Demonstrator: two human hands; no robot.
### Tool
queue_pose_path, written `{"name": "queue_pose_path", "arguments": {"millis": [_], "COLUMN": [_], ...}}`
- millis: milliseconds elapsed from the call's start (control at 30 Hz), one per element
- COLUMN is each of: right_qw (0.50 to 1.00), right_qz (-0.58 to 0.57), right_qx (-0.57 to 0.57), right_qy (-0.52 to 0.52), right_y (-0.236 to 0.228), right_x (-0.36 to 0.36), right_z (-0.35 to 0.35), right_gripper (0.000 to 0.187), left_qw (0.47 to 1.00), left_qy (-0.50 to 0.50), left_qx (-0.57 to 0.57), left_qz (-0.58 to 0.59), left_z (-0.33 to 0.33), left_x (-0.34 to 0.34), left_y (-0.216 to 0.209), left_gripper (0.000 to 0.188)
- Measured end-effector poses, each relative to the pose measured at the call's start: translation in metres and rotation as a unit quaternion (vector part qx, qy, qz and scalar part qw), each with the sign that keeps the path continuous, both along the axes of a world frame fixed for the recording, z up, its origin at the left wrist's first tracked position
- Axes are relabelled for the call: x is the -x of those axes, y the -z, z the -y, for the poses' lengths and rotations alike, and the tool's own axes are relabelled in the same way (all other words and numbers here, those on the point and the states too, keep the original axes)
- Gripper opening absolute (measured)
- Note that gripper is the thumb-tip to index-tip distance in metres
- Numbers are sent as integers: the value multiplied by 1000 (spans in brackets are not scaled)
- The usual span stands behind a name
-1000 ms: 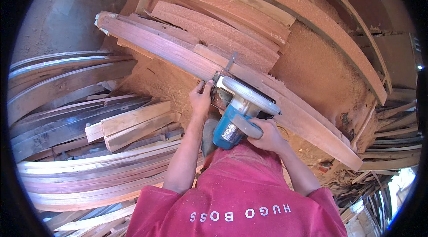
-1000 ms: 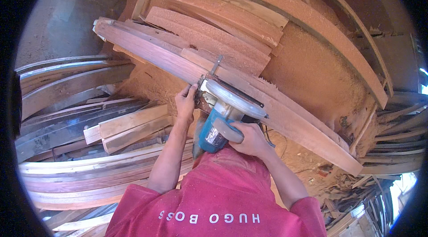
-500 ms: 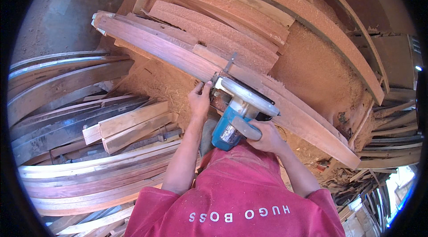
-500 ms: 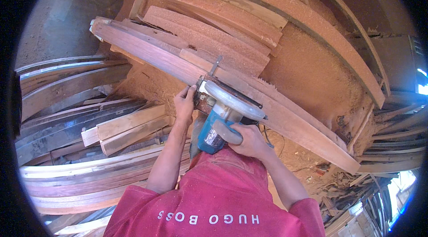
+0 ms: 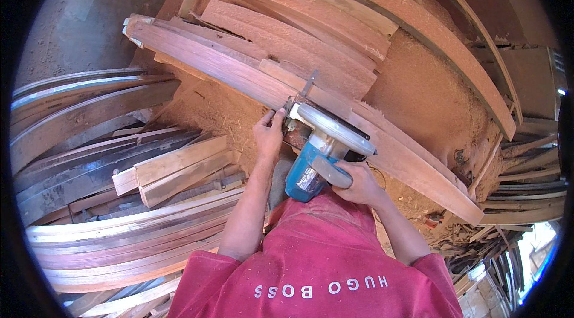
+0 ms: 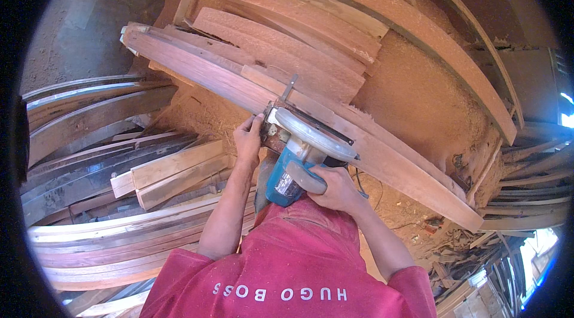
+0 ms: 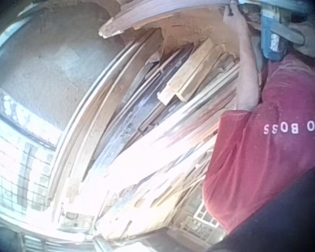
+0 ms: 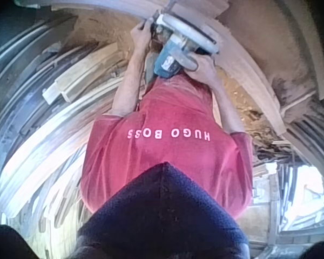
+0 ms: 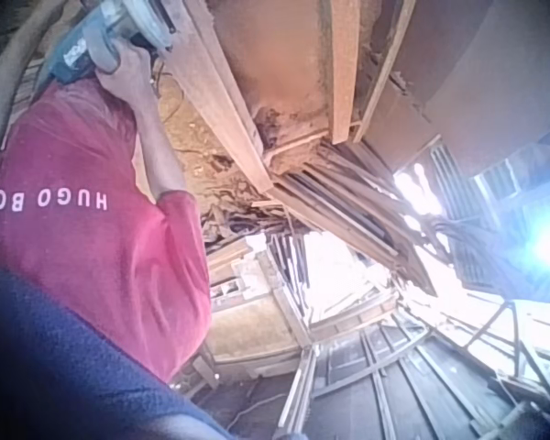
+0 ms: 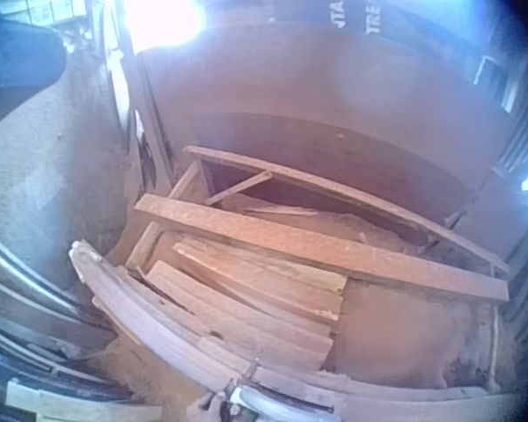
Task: The person cuts wood using a circular saw and smooths a wooden beam with an electric planer.
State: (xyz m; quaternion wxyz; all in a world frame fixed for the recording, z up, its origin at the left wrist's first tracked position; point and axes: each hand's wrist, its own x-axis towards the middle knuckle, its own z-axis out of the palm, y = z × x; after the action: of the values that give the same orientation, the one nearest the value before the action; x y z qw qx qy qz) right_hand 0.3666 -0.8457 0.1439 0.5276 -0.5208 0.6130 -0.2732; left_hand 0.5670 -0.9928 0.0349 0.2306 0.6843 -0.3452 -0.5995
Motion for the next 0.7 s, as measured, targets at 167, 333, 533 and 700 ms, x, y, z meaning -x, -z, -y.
{"name": "queue_pose_path", "arguments": {"millis": [167,333,533,700], "right_qw": [1000,1000,1000,999], "right_qz": [-15,-3,-5,-34], "right_qx": [6,18,25,38], "right_qy": [3,5,12,1], "right_y": [-4,-2,-1,-5], "right_x": [-5,-9,-12,-16], "right_z": [3,5,9,15], "right_gripper": [43,42,43,46], "left_qw": [1000,999,1000,1000], "left_qy": [-14,-5,-10,-9], "left_qx": [8,31,13,17], "left_qz": [-2,3,-8,6], "left_z": [1,3,8,13], "left_x": [-2,-8,-7,-12], "left_y": [0,3,-3,-4], "left_gripper": [33,30,32,30]}}
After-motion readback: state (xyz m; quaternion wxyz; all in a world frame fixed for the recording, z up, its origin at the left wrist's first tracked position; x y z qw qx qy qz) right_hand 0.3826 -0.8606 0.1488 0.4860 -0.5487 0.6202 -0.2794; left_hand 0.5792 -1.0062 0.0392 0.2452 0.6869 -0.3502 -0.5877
